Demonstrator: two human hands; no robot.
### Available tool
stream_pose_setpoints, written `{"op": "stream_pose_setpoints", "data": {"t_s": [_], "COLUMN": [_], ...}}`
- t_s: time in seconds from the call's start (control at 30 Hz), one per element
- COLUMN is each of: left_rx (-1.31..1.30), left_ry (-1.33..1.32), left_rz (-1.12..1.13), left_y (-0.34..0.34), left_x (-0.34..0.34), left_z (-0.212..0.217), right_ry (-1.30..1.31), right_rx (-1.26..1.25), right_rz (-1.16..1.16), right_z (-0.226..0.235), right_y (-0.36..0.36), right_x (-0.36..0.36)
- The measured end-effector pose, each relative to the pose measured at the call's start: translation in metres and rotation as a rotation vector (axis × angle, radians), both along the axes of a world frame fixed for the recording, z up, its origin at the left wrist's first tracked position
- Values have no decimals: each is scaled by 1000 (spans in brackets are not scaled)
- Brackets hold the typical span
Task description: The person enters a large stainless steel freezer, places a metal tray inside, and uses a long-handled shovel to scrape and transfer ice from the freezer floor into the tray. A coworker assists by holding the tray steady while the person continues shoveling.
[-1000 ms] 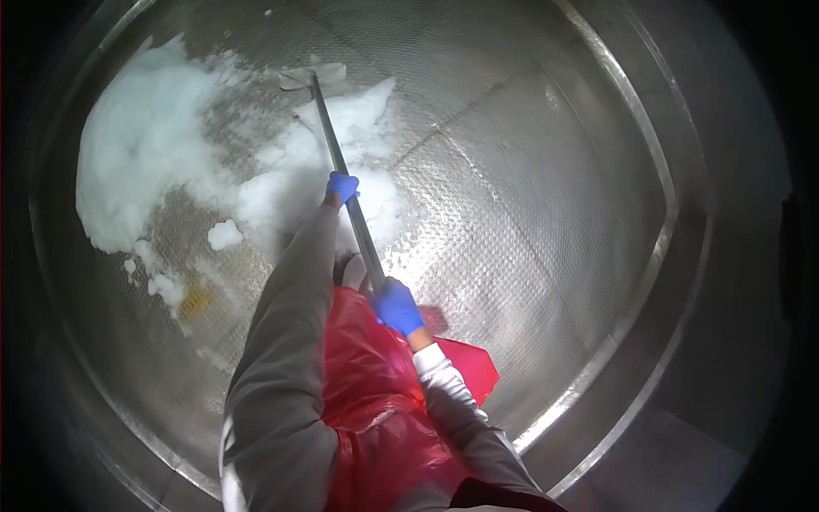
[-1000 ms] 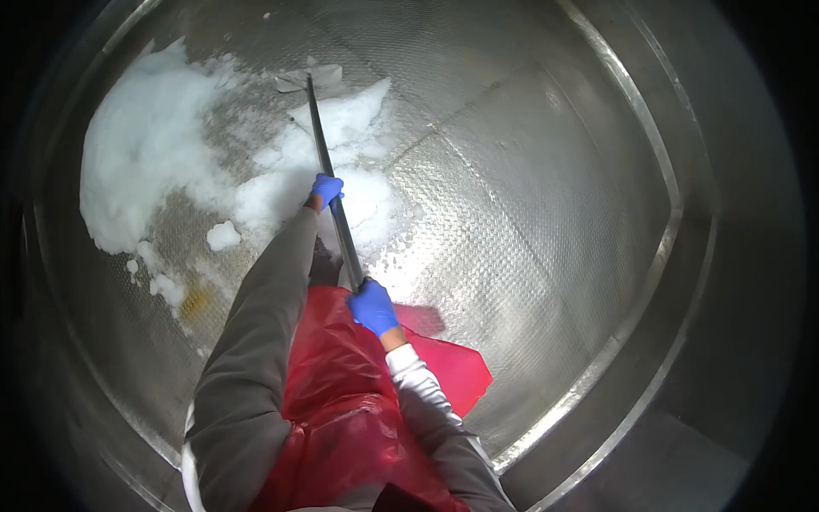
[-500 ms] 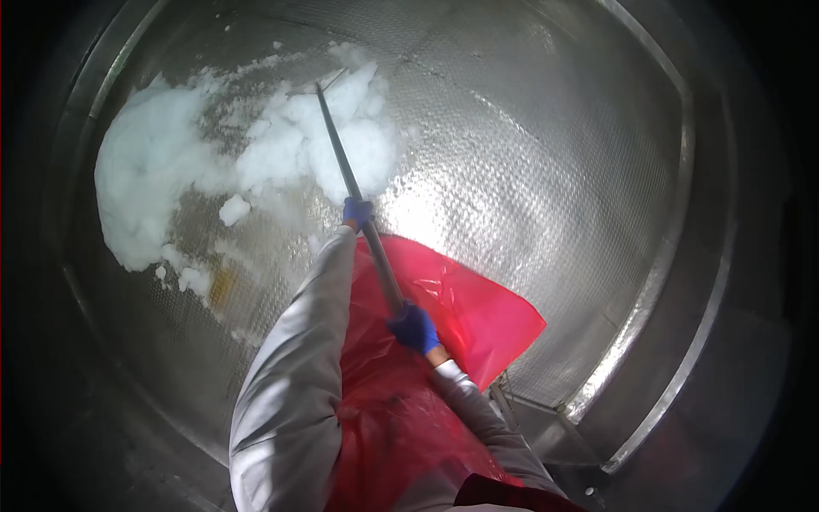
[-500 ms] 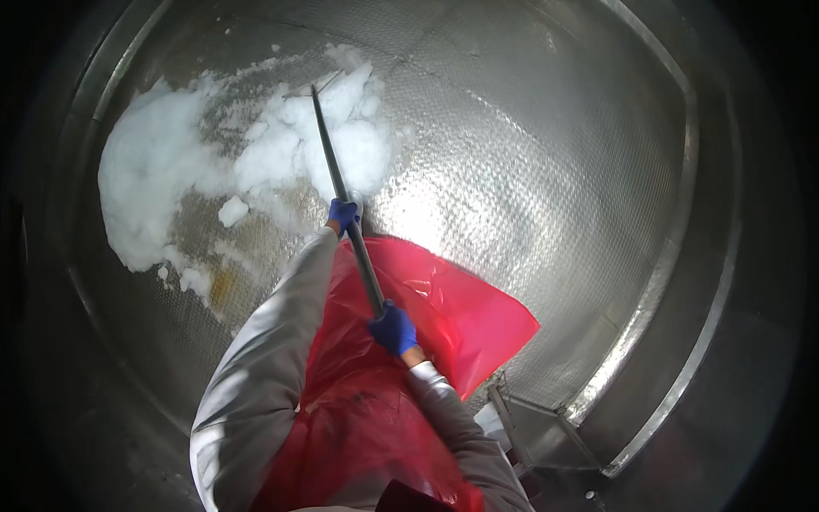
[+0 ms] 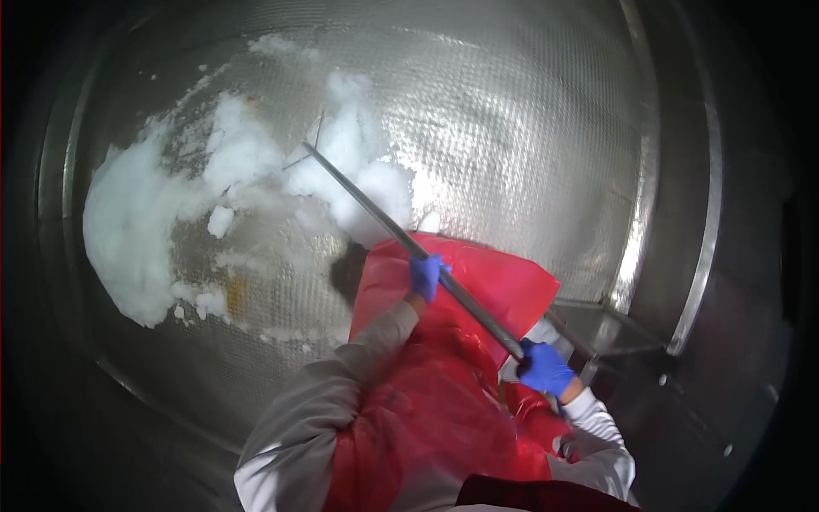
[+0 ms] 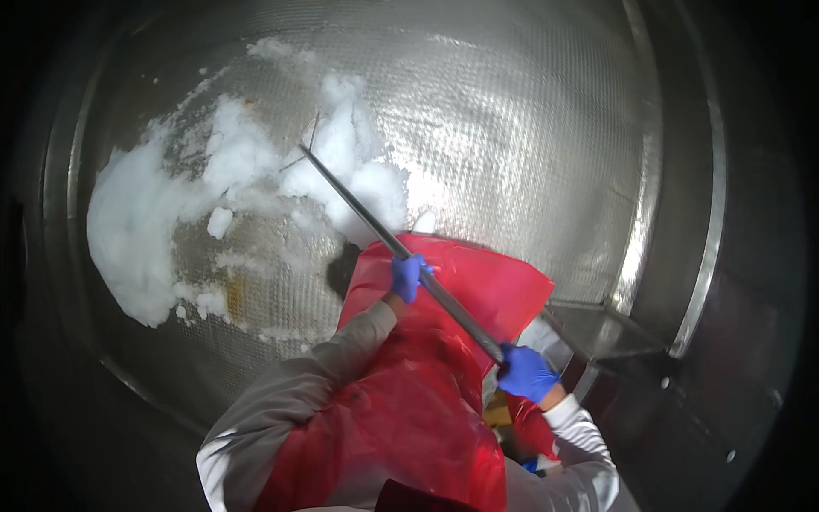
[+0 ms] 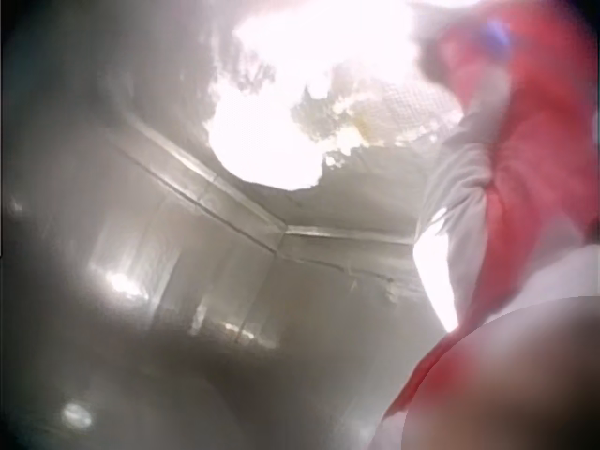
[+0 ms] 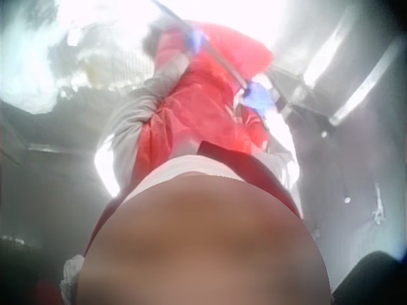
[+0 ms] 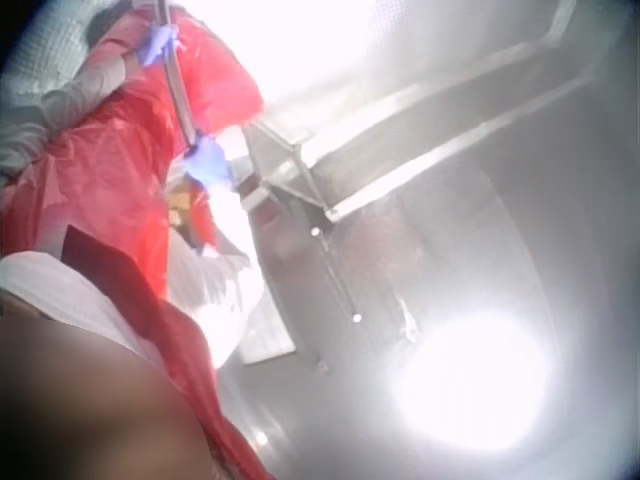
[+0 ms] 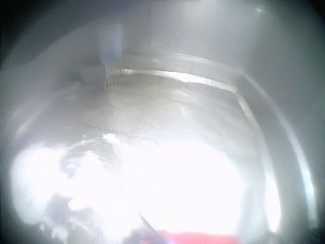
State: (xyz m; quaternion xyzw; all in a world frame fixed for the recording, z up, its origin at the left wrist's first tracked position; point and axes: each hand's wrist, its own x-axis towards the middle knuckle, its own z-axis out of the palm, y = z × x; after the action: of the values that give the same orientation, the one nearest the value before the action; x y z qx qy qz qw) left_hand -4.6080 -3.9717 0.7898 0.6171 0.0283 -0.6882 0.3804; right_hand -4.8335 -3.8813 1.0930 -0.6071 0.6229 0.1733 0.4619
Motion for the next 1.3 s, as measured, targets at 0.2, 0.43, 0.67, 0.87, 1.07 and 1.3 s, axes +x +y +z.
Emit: {"op": "stream_pose_setpoints", "data": {"t_s": [0.2, 0.43, 0.67, 0.87, 1.07, 1.3], "left_rx": [-70, -36, -159, -75, -57, -262], "left_ry": [298, 90, 178, 46, -55, -324], "left_rz": [4, -119, -326, -351, -523, -713], "left_y": [112, 100, 64, 113, 213, 289], "left_x": [26, 194, 217, 157, 75, 26], "left_z": [-14, -122, -70, -112, -165, -190], "right_ry": [127, -587, -1185, -1108, -1244, -1260], "right_rx": [-43, 492, -124, -876, -850, -882], "right_rz": [90, -483, -767, -884, -1253, -1249], "right_z": [58, 91, 37, -45, -108, -120], "right_y": [90, 118, 232, 249, 389, 481], "right_x": [13, 97, 123, 107, 26, -62]}}
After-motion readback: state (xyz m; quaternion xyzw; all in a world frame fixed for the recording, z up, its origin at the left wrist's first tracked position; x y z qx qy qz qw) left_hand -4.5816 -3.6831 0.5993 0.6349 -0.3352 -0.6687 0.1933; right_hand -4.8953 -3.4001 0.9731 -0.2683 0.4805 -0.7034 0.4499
